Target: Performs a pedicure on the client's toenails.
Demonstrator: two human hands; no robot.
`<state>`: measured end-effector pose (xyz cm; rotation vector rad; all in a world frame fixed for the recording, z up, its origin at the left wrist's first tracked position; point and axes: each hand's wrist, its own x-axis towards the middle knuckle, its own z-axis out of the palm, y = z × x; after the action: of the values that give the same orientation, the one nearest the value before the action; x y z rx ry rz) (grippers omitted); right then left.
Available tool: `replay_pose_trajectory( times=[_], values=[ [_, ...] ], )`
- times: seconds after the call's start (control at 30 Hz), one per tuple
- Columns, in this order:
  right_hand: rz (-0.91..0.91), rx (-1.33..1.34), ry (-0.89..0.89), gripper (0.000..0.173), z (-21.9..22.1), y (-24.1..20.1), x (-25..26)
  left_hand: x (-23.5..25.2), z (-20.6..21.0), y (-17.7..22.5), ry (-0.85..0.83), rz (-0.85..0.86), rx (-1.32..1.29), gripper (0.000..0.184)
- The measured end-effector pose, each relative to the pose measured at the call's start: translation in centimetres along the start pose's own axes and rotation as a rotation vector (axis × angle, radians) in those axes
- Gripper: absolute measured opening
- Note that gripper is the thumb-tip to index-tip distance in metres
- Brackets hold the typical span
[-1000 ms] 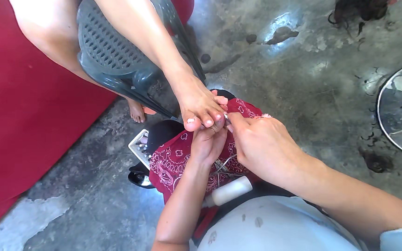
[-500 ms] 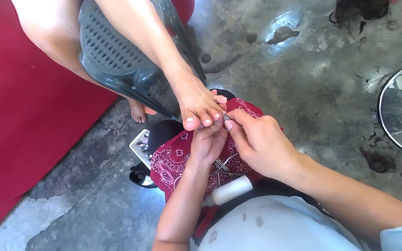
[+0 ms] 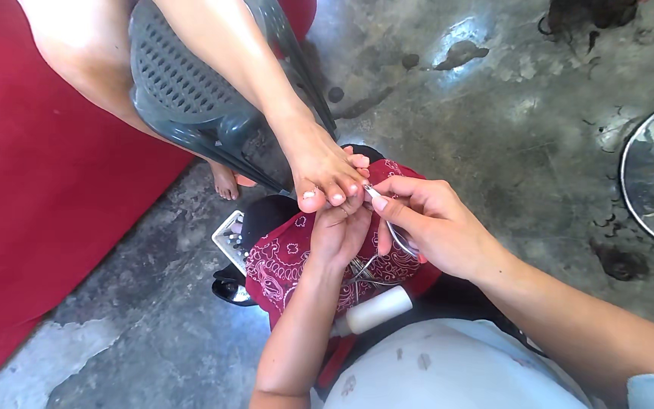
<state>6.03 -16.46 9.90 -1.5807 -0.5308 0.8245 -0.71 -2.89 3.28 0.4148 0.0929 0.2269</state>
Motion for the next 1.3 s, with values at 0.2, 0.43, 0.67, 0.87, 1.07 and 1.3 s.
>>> replay_pose_trajectory(
  times=[0.2,0.43,0.67,0.87,1.07,1.3],
  values=[
    [-0.356,-0.745,0.177,0.022,1.2,0.7,0.5,-0.1,0.1,-0.1,0.049,-0.002,-0.015,0.008],
    [-0.546,-0.925,0.12,0.023,0.3,1.3,0.7,-0.1,0.2,-0.1,0.063,-0.031,-0.091,0.017],
    [-0.25,0.221,-0.166,0.022,-2.1,-1.7,2.7,-0.4,-0.3,0.1,0.056,0.005,-0.032,0.021],
    [-0.534,0.328,0.071,0.022,1.0,-2.4,7.3,-0.6,-0.6,-0.3,0.149,0.016,0.043,0.014],
    [-0.434,-0.263,0.094,0.022,-1.2,-1.6,2.6,-0.8,-0.4,0.0,0.088,0.058,0.113,0.013],
    [-0.207,-0.422,-0.018,0.025,-1.1,0.1,-0.1,-0.9,0.4,-0.1,0.175,0.094,0.188,0.019]
  ],
)
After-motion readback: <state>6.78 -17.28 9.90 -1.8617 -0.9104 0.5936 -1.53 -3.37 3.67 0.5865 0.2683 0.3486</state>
